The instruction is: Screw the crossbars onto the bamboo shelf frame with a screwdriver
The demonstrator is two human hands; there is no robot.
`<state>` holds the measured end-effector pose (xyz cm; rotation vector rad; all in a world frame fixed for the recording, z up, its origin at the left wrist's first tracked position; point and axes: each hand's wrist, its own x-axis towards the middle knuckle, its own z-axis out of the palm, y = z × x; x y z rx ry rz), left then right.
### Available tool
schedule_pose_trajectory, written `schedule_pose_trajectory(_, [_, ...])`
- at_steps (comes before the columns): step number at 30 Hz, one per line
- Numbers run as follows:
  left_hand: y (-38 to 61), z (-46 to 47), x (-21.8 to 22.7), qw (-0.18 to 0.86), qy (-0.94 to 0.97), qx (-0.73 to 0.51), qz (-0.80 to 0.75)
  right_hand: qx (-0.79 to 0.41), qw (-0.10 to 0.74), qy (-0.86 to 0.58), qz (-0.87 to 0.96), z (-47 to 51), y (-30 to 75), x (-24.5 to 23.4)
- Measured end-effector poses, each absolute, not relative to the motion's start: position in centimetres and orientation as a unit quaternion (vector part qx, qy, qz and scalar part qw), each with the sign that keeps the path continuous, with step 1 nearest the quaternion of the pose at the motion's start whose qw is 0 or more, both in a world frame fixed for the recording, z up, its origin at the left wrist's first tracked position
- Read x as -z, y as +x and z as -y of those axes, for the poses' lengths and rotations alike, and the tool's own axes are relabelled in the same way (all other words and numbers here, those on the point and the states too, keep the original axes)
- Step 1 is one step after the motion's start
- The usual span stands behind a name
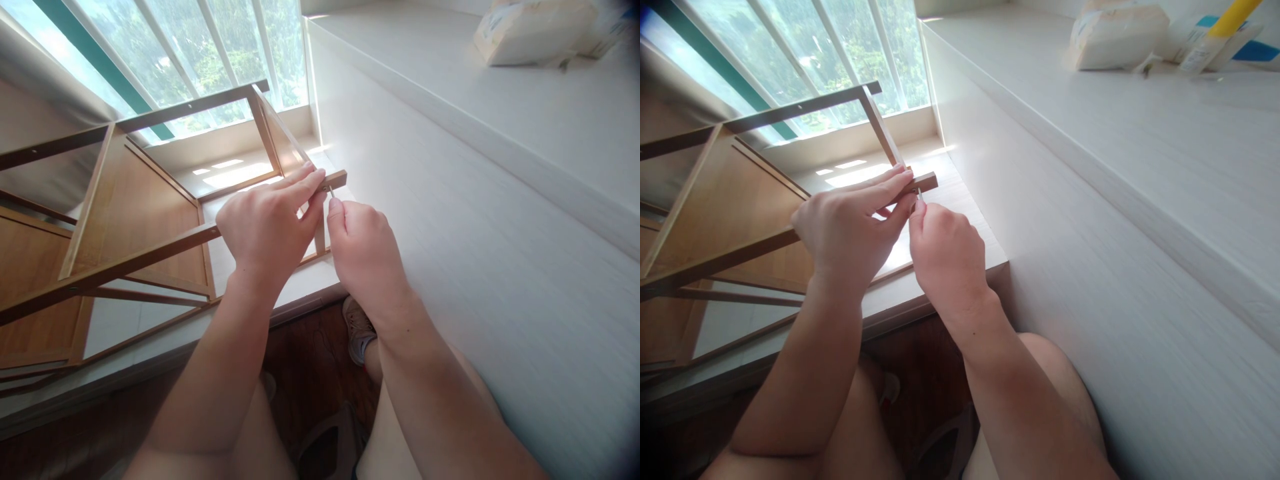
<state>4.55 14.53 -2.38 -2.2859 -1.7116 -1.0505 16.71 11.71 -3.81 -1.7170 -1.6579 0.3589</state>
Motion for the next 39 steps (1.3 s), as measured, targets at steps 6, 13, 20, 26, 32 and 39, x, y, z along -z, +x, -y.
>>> schedule_pose_trajectory(6, [4.5, -14.6, 2.6, 0.04, -0.745, 0.36, 0.56, -0.154, 0.338, -0.665, 0.648, -11.6, 16.6, 3.8])
schedule_pose_trajectory(13, [4.5, -14.5, 2.5, 0.048, -0.747, 0.356, 0.56, -0.164, 0.374, -0.65, 0.641, -11.5, 16.7, 3.5])
schedule_pose_trajectory(20, [4.6, -14.4, 2.2, 0.067, -0.751, 0.336, 0.564, -0.182, 0.374, -0.643, 0.643, -11.5, 16.7, 3.6])
schedule_pose_trajectory(26, [4.6, -14.4, 2.0, 0.085, -0.753, 0.325, 0.566, -0.277, 0.446, -0.613, 0.591, -11.7, 16.3, 3.7])
schedule_pose_trajectory(32, [4.5, -14.4, 2.2, 0.071, -0.754, 0.341, 0.557, -0.574, 0.553, -0.454, 0.398, -11.5, 15.1, 3.6])
schedule_pose_trajectory(39, [4.5, -14.5, 2.5, 0.069, -0.749, 0.347, 0.561, -0.633, 0.573, -0.407, 0.325, -11.4, 14.6, 3.6])
